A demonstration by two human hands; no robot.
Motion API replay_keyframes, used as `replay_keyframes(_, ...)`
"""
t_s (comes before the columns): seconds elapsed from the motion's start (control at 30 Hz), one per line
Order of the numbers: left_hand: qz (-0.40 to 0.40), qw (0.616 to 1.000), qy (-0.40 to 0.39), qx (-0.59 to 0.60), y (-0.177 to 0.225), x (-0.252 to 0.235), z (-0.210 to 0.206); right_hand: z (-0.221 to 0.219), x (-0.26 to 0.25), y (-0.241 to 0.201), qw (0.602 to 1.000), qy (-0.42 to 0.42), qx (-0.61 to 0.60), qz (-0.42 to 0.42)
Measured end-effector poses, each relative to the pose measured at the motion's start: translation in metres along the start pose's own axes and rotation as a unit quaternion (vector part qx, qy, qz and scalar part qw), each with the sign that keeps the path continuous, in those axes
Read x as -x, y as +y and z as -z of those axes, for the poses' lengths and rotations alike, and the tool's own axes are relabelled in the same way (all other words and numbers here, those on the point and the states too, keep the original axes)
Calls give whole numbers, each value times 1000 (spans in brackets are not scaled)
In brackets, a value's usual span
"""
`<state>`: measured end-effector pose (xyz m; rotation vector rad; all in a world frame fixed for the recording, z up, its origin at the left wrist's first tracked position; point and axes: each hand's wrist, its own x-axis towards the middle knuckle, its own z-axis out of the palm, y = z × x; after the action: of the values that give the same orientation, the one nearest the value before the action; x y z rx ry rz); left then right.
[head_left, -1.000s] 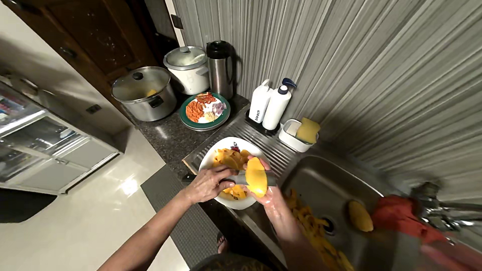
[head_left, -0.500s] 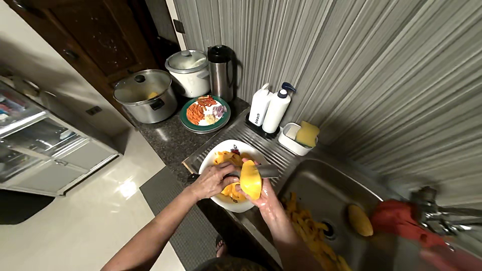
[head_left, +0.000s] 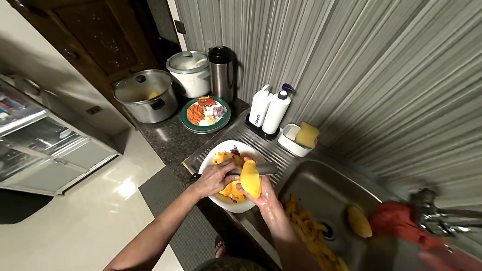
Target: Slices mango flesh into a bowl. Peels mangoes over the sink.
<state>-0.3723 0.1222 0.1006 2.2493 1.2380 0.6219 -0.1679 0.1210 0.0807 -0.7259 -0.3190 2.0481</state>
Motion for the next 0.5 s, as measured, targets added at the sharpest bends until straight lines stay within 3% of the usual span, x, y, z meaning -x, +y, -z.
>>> replay_keyframes(0.23, 43, 999, -9, -9, -4, -4, 5, 2, -4, 4, 999, -10, 37, 8)
replay_keyframes(0.37, 51, 998, 22, -35, -7, -6, 12, -3, -4, 6, 998, 53, 24, -32)
replay_keyframes(0.5, 20, 976, 99, -191, -11, 0, 34, 3, 1, 3, 993, 89, 74, 1)
